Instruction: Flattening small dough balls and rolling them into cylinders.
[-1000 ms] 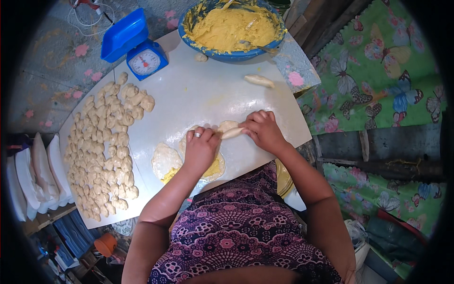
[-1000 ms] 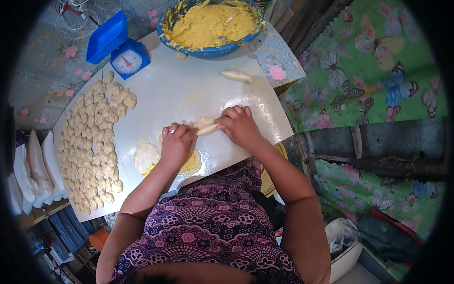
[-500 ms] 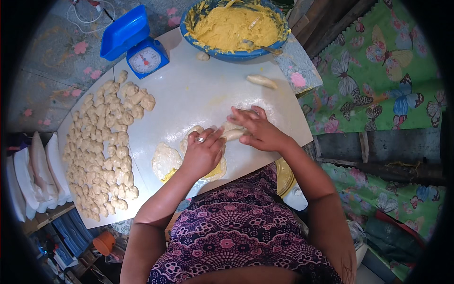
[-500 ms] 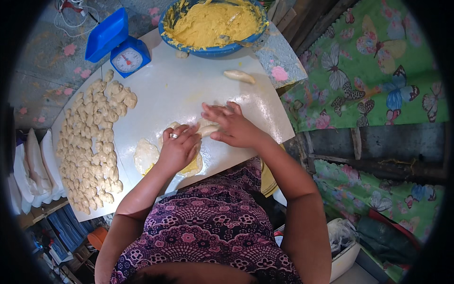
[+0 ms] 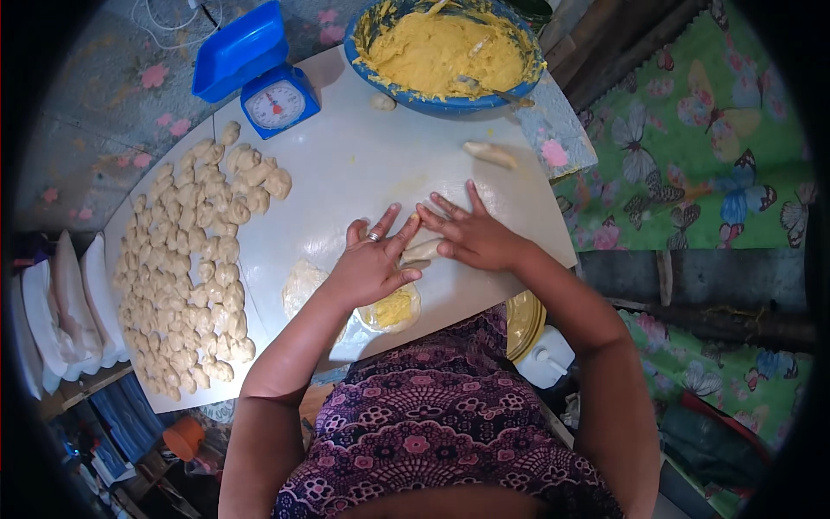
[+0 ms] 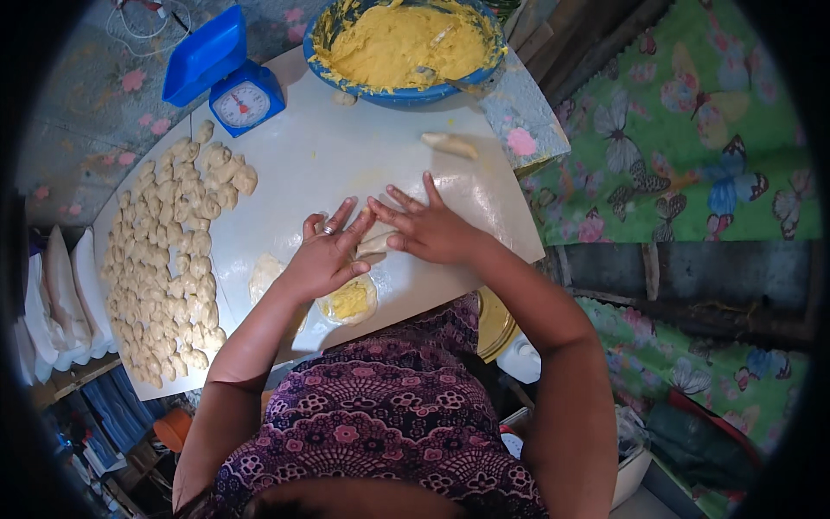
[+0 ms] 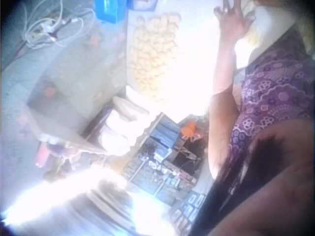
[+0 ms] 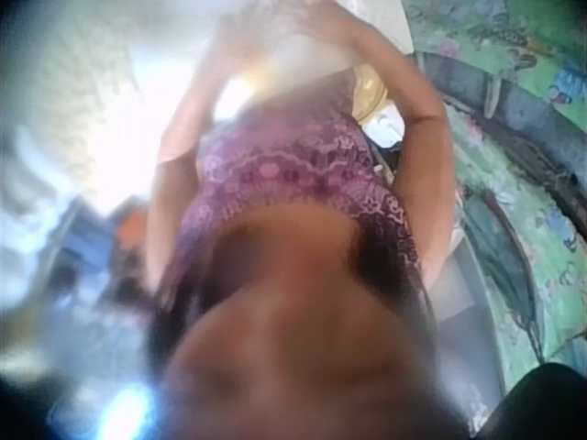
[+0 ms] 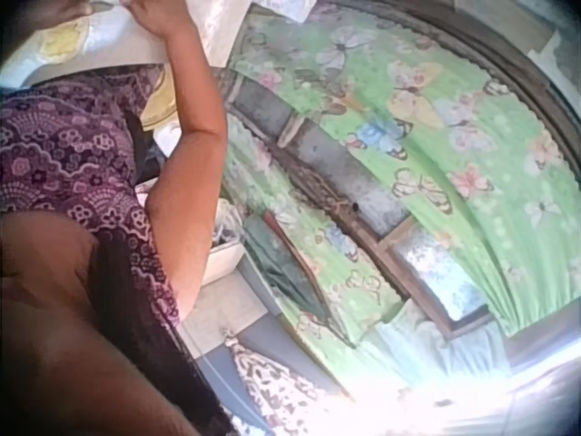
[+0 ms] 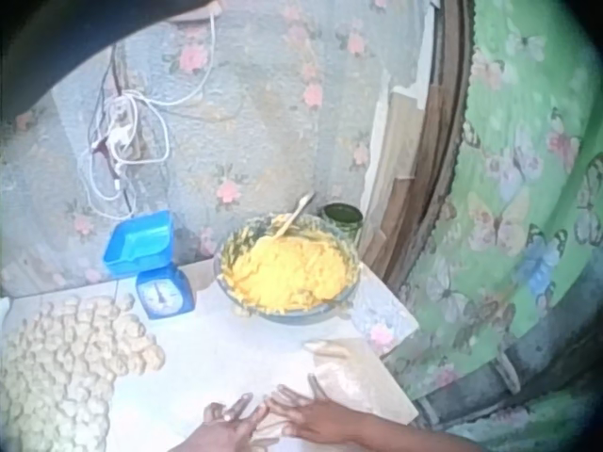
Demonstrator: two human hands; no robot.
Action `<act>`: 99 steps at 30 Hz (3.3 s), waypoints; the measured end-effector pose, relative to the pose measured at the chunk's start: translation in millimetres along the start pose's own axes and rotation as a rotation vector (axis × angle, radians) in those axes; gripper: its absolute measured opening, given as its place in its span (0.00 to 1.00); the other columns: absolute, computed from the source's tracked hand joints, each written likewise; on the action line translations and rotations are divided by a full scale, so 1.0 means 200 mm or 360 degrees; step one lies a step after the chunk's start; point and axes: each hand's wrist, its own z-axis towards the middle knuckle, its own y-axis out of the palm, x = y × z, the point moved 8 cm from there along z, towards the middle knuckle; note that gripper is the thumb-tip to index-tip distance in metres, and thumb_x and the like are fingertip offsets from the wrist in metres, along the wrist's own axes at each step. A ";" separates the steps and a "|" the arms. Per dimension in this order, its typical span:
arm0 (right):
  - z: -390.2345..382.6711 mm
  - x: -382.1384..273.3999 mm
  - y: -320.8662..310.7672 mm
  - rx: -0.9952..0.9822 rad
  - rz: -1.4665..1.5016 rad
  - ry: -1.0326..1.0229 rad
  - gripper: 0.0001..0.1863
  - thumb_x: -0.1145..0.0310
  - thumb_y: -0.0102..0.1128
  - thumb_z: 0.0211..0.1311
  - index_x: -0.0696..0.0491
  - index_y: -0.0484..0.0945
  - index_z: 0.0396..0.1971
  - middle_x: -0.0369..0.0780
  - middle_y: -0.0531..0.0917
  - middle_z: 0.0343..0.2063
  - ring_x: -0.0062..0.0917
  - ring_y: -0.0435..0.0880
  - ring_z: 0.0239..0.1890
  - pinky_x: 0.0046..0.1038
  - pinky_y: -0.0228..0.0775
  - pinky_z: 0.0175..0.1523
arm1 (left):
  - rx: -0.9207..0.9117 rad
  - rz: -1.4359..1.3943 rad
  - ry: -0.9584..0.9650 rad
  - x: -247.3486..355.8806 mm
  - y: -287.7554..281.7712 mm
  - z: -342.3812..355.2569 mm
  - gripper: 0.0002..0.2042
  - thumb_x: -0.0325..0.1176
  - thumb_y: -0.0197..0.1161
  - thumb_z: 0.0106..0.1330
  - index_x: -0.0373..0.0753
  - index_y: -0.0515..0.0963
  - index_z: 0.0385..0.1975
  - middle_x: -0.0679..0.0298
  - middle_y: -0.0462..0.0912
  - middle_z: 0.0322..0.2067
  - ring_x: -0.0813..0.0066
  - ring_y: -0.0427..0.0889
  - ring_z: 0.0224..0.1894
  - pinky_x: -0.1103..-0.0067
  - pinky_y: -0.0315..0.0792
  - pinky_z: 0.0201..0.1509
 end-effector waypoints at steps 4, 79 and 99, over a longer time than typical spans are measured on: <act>0.05 0.06 -0.05 -0.0023 -0.0009 0.0159 0.36 0.41 0.30 0.70 0.44 0.45 0.71 0.36 0.58 0.69 0.36 0.46 0.73 0.60 0.15 0.69 | 0.0029 0.0007 -0.0029 -0.03 0.00 -0.02 0.41 0.58 0.52 0.64 0.44 0.46 0.71 0.51 0.75 0.54 0.59 0.47 0.73 0.51 0.44 0.65; -0.07 0.14 -0.12 0.0693 0.0000 0.0402 0.14 0.61 0.63 0.56 0.45 0.80 0.42 0.32 0.78 0.39 0.27 0.74 0.46 0.32 0.60 0.50 | 0.0575 0.0215 -0.0081 -0.07 -0.07 0.16 0.15 0.29 0.65 0.54 0.43 0.80 0.43 0.67 0.78 0.43 0.66 0.74 0.46 0.67 0.61 0.51; -0.05 0.22 -0.18 0.0816 -0.0079 0.0506 0.17 0.63 0.65 0.54 0.44 0.80 0.46 0.35 0.80 0.40 0.28 0.75 0.46 0.33 0.60 0.52 | 0.0723 0.0285 -0.0093 -0.12 -0.13 0.27 0.15 0.32 0.64 0.55 0.45 0.81 0.44 0.69 0.79 0.44 0.69 0.75 0.48 0.68 0.62 0.53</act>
